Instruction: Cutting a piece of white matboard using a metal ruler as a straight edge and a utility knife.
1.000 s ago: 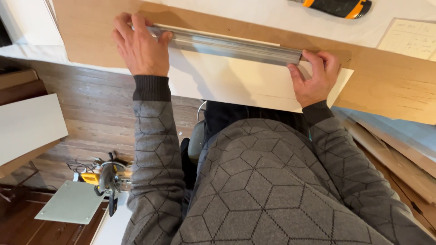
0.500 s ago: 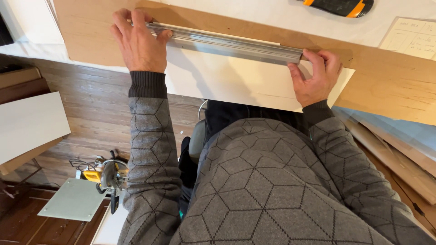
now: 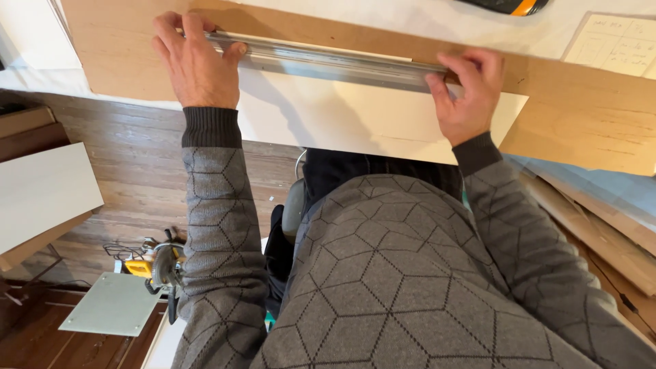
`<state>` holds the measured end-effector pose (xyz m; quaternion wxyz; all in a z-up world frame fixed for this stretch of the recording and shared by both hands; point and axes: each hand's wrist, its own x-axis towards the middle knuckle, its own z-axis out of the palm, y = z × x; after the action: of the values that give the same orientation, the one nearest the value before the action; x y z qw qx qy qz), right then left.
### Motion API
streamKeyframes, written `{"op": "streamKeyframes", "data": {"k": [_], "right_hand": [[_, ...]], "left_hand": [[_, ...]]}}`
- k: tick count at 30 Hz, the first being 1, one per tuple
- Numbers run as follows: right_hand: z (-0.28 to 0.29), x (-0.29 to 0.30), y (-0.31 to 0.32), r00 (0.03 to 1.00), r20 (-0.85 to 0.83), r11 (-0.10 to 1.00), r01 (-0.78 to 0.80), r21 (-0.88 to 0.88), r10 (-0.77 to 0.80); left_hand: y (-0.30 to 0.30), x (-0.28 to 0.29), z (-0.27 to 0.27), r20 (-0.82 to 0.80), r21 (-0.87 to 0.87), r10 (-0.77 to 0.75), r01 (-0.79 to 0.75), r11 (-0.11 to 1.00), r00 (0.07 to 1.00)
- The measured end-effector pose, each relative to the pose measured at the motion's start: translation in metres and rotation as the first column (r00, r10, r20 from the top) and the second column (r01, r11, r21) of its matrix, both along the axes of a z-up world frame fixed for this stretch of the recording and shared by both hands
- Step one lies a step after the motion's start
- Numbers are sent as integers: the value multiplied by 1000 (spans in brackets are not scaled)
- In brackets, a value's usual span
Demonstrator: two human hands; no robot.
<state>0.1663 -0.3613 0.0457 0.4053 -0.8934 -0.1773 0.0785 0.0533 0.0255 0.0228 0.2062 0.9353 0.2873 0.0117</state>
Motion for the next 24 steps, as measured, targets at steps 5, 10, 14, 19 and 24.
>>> {"op": "streamKeyframes", "data": {"k": [5,10,14,19,24], "right_hand": [[-16,11,-2,966,146,973,-200,-114,216],[-17,10,5,964,167,973,-188,-131,208],[-21,11,6,962,187,977,-177,-123,198],[-24,10,4,967,180,980,-160,-116,180],[-24,11,5,963,192,978,-167,-124,189]], "left_hand": [[1,-2,-4,22,11,-9,9,1000,1000],[-1,-1,-3,28,-18,21,-21,1000,999],[1,-3,-4,35,0,1,-1,1000,999],[-1,-3,-3,48,-18,4,-3,1000,999],[1,-3,-4,42,8,-8,8,1000,999]]}}
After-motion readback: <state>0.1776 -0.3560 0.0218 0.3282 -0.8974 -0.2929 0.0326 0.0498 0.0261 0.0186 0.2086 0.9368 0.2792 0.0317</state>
